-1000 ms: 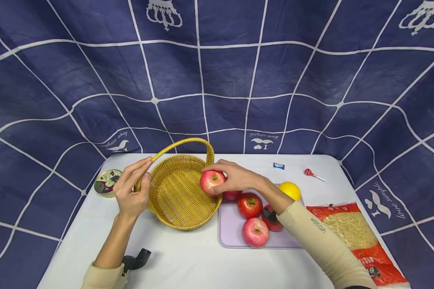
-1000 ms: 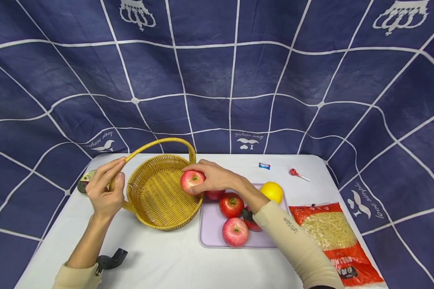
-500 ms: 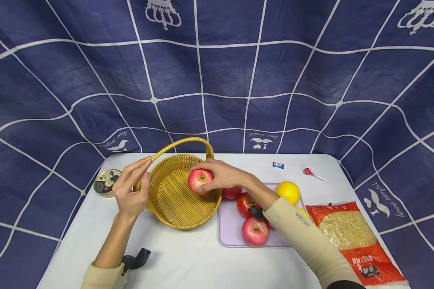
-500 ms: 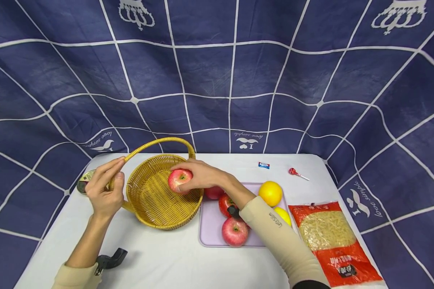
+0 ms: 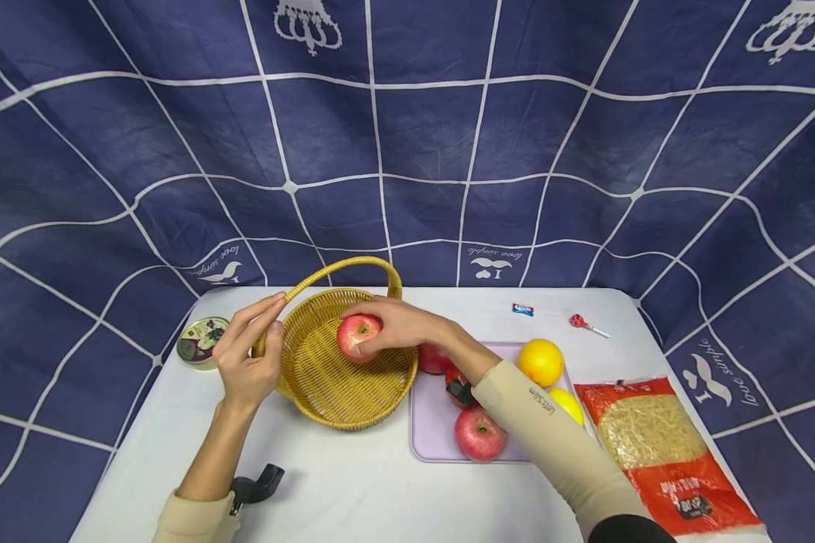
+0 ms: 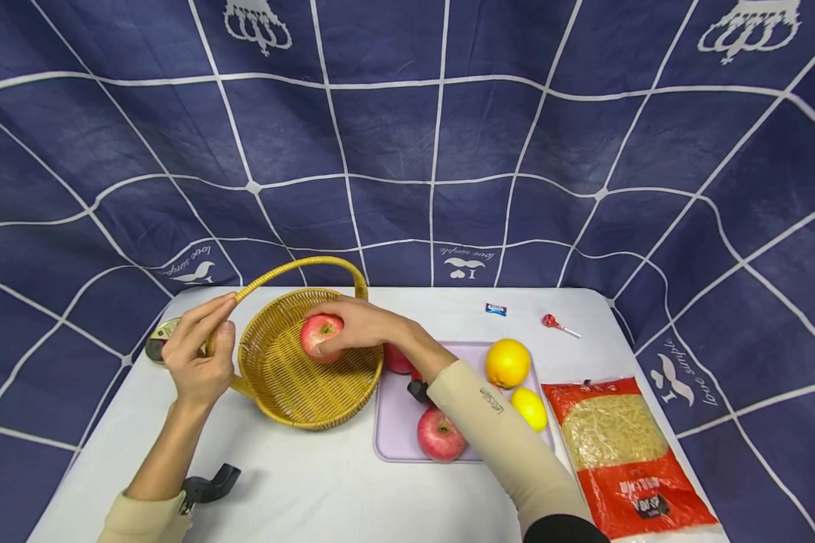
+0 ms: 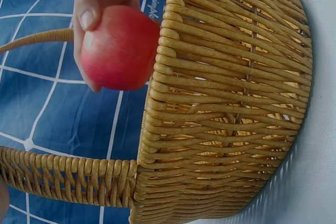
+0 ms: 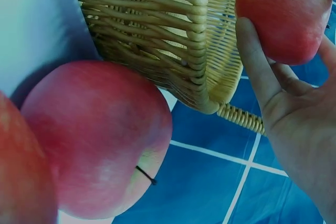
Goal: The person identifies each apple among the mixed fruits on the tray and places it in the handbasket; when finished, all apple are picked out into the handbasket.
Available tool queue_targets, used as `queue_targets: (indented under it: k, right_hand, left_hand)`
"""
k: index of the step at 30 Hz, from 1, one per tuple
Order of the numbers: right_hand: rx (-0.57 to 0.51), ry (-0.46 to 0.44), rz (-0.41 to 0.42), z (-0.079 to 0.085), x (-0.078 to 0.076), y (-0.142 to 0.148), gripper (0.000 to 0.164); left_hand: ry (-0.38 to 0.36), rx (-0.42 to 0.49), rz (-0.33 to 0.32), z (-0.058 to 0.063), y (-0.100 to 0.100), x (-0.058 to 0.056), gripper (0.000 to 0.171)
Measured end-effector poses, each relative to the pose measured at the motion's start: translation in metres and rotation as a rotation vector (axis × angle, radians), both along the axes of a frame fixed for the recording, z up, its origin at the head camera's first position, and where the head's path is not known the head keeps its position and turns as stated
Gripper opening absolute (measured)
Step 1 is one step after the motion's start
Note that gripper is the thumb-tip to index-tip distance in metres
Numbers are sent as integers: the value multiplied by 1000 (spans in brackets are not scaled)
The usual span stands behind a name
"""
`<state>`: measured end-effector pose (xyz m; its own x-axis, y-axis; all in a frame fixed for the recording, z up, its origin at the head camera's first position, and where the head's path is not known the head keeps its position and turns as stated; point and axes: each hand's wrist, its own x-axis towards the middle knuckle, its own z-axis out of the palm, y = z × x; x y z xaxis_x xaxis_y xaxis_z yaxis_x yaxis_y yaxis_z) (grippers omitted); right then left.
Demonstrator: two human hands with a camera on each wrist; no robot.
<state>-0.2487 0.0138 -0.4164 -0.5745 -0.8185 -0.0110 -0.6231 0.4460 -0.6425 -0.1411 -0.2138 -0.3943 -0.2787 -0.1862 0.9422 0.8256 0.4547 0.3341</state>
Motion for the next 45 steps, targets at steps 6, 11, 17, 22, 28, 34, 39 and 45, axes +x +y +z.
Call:
queue_targets:
  k: [6, 11, 17, 22, 28, 34, 39, 45]
  right_hand:
    - [52, -9, 20, 2, -7, -12, 67]
    - [68, -18, 28, 1, -12, -23, 68]
    - [45, -51, 47, -6, -18, -37, 67]
    - [61, -44, 52, -8, -20, -48, 65]
    - [70, -80, 43, -12, -25, -61, 63]
    - [69, -130, 14, -16, -29, -73, 61]
    - [59, -212, -37, -21, -33, -76, 64]
    - [43, -324, -119, -27, -36, -74, 64]
  left_hand:
    - [0, 0, 5, 0, -1, 0, 22]
    - [-4, -3, 8, -2, -2, -1, 22]
    - [1, -6, 9, -2, -1, -1, 23]
    - [2, 0, 8, -1, -1, 0, 24]
    - [-2, -4, 4, -1, -1, 0, 24]
    - [-4, -4, 3, -1, -2, 0, 23]
    - [0, -4, -3, -1, -2, 0, 23]
    - [-3, -9, -7, -2, -3, 0, 25]
